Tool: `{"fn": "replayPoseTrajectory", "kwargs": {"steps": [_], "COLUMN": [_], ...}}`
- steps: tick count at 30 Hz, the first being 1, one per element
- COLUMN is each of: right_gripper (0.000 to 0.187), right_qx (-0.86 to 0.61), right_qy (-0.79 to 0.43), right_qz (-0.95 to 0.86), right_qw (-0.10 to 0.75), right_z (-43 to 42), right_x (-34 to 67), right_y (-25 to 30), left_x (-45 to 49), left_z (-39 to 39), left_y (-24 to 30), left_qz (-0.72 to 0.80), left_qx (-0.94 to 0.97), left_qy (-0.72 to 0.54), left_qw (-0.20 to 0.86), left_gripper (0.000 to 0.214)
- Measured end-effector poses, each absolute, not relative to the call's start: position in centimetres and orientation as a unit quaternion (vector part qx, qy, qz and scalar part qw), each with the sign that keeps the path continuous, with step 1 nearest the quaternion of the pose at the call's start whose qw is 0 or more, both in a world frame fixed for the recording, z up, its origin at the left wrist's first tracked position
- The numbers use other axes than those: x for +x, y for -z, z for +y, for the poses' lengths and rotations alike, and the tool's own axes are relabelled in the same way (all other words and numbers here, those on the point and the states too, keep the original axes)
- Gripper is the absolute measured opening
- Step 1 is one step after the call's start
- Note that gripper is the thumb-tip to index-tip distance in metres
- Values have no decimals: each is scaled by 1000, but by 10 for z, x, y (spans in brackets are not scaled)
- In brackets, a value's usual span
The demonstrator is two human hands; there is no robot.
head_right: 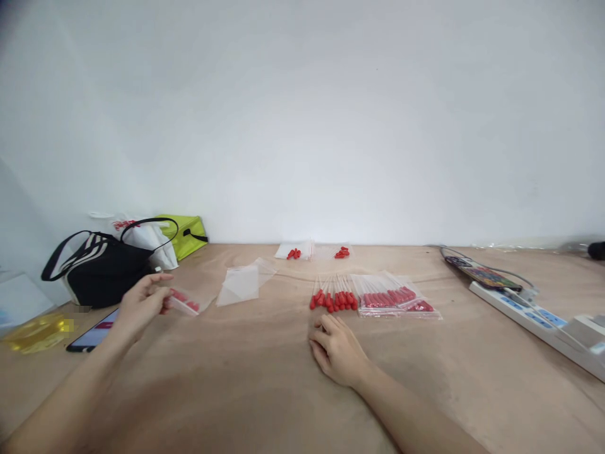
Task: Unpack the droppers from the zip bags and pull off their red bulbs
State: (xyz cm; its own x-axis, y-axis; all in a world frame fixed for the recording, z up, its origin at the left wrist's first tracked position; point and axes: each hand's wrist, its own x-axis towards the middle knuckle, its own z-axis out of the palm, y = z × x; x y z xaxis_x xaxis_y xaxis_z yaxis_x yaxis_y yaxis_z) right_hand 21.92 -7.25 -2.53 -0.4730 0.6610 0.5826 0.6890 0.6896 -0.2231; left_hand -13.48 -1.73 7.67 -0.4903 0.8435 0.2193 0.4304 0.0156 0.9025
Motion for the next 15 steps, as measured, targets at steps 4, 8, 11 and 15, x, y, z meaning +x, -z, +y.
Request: {"fn": "replayPoseTrajectory", "kwargs": {"steps": [4, 8, 11, 15], "right_gripper": [16, 15, 14, 14], "right_qx": [-392, -395, -399, -403], "right_qy": [22, 9, 4, 11], "right_qz": [-859, -859, -858, -858], "right_qw": [329, 327, 324, 317], "right_z": [-72, -72, -73, -74], "right_x": [219, 219, 220, 220], "right_y": [26, 25, 24, 24], "left_x": [-121, -67, -20, 21], "left_z": [-34, -28, -14, -5], "left_y": [-90, -71, -38, -2], "left_qz": [632, 498, 456, 430], "left_qx": [497, 509, 479, 479], "left_qy": [-591, -679, -683, -649], "left_qw": [71, 181, 309, 405], "left_gripper": [26, 26, 29, 31]}}
